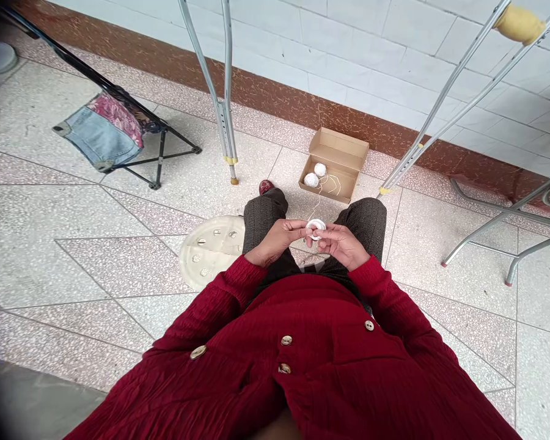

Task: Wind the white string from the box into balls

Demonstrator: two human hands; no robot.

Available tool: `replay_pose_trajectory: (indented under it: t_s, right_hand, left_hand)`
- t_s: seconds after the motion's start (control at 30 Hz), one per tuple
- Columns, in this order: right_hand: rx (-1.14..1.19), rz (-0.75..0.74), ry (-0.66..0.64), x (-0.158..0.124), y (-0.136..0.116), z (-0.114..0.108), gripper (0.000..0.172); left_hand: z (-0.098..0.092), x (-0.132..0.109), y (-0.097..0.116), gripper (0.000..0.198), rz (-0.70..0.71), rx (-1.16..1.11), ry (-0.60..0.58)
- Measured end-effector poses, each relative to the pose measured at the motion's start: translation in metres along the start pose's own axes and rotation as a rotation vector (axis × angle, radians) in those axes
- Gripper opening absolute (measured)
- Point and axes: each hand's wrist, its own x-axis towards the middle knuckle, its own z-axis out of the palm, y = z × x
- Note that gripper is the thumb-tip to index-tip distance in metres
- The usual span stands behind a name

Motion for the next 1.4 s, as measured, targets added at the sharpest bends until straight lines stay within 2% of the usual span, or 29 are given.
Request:
replay_pose_trajectory:
  t_s: [0.2,0.3,0.6,0.77,0.93,1.1,1.23,1.33,1.4]
  right_hand:
    - [-0.067,-0.119,0.125,-0.004,0.006,0.005,0.035]
    - [-0.149,-0.152,0.125,-0.009,0.008,0.006,0.037]
    - [-0.194,-0.116,0.082,-0.018,0.005,-0.002,0.039]
    - [-0.032,-0.088,0.191,-0.013,0.007,-0.012,0.04]
    - [-0.028,-0.159,0.152,-0.009,0.007,-0.011,0.039]
    - [-0.307,-0.371,0.216,-0.011,0.005,-0.001,0.042]
    - [-0.477,-0.529,0.262,-0.009,0.01,0.003,0.038]
    - [-0.427,-0.556,0.299,-0.007,0.012,0.004,0.033]
    - [-0.333,-0.514,0.287,-0.006,0.01,0.003,0.03]
  left_hand:
    - [0.006,0.003,-0.002,0.041,0.042,0.042,0.015]
    - [0.007,0.004,-0.004,0.042,0.071,0.071,0.021]
    - [0.006,0.007,-0.005,0.038,0.133,0.197,0.014]
    - [0.011,0.005,-0.002,0.04,0.144,0.216,-0.018]
    - [0.013,0.003,0.004,0.04,0.159,0.196,0.005]
    - [0.01,0.001,0.007,0.042,0.174,0.257,0.063]
    - [0.011,0.001,0.003,0.04,0.168,0.25,0.109]
    - [0.012,0.002,0.001,0.04,0.16,0.222,0.11]
    - [0.012,0.002,0.004,0.038,0.154,0.17,0.052]
